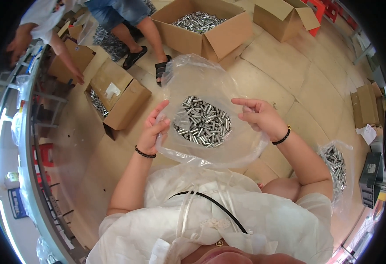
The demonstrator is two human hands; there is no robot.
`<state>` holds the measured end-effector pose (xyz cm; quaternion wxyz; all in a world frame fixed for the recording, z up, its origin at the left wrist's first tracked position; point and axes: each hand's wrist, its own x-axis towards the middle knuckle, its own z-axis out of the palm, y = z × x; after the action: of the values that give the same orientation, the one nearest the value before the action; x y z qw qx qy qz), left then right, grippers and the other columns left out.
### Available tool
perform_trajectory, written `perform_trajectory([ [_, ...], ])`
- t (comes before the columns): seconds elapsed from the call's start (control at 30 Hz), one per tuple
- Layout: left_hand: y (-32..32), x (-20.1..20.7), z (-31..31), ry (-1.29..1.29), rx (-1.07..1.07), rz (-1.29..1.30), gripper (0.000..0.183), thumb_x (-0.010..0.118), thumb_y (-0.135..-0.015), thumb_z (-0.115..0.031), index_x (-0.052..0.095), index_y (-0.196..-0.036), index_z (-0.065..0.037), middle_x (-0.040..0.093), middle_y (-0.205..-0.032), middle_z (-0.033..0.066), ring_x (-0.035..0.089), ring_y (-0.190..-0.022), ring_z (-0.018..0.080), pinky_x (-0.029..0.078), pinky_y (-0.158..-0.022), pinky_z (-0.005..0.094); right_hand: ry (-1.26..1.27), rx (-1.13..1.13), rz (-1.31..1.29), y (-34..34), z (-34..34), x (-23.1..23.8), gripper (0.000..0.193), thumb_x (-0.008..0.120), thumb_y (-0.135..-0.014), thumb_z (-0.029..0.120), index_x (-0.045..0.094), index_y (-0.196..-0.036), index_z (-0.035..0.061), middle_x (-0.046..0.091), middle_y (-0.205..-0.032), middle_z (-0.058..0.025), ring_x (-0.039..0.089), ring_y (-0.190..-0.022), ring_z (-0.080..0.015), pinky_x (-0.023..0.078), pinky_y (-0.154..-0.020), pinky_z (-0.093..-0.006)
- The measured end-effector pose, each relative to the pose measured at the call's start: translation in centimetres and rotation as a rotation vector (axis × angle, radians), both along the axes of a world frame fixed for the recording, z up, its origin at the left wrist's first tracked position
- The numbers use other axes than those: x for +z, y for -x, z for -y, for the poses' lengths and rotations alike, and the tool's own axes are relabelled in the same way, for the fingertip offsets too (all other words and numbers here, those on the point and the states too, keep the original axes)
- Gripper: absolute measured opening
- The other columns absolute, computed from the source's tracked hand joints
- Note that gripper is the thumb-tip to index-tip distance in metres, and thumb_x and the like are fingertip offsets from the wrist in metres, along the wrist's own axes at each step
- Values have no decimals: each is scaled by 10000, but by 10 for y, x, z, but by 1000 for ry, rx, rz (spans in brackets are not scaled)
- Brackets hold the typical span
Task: The person sorts small metal components by hand, gathering them from cardboard boxes and the floor and placing them into a plastic bag.
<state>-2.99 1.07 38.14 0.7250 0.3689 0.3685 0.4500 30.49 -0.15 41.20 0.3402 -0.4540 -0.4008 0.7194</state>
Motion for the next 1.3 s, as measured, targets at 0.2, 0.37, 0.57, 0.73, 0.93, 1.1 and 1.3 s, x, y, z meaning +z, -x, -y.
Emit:
perform_trajectory([
  [0.2, -4, -3, -5, 41, -55, 70, 601, 595, -833, 23, 364, -1379, -74, 425, -690, -61, 373, -556, 13, 283, -441, 161, 0, 5, 37, 0, 0, 6, 454, 580, -834, 11, 506, -1282, 32, 306, -660, 112, 266, -511, 5, 206, -431, -176],
  [0.37, -5, -6, 0, -3, -109, 57, 603, 600, -833, 12, 366, -1381, -78, 433, -698, -65, 371, -542, 11, 291, -447, 153, -8, 7, 51, 3, 4, 5, 434, 591, -827, -4, 534, -1256, 30, 313, -661, 109, 271, -505, 5, 200, -422, -177],
  [0.57, -7, 0, 2, -5, -93, 26, 564, 609, -829, 2, 406, -1350, -73, 453, -687, -72, 391, -543, 6, 310, -461, 160, -8, 8, 44, 2, 7, 4, 426, 592, -825, -12, 541, -1247, 28, 315, -662, 110, 273, -499, 7, 205, -419, -176],
  [0.73, -6, -1, 0, -14, -88, 34, 537, 610, -825, 2, 438, -1327, -83, 476, -684, -67, 413, -542, 11, 332, -466, 162, -8, 5, 60, 4, 7, 6, 439, 586, -817, -32, 535, -1249, 22, 329, -663, 109, 273, -490, 11, 201, -414, -173],
  [0.93, -9, 10, 5, -5, -67, -19, 543, 616, -816, 5, 445, -1325, -83, 484, -694, -74, 412, -545, 1, 324, -468, 156, 2, 2, 68, 1, 6, 6, 437, 589, -812, -35, 541, -1243, 23, 330, -665, 109, 268, -479, 13, 190, -408, -173],
  [1.1, -11, 9, 4, -8, -72, -26, 568, 630, -820, -15, 426, -1345, -88, 470, -666, -85, 386, -505, -15, 267, -418, 156, 14, 35, 61, -2, 5, 6, 438, 595, -812, -29, 543, -1243, 29, 332, -675, 112, 263, -478, 15, 186, -410, -169],
  [1.3, -10, 6, -1, 5, -91, -30, 559, 620, -826, -18, 425, -1345, -89, 482, -674, -76, 391, -507, -10, 274, -422, 153, 31, 52, 50, -3, 2, 4, 430, 608, -811, -17, 550, -1235, 32, 344, -681, 115, 263, -481, 17, 185, -413, -168],
])
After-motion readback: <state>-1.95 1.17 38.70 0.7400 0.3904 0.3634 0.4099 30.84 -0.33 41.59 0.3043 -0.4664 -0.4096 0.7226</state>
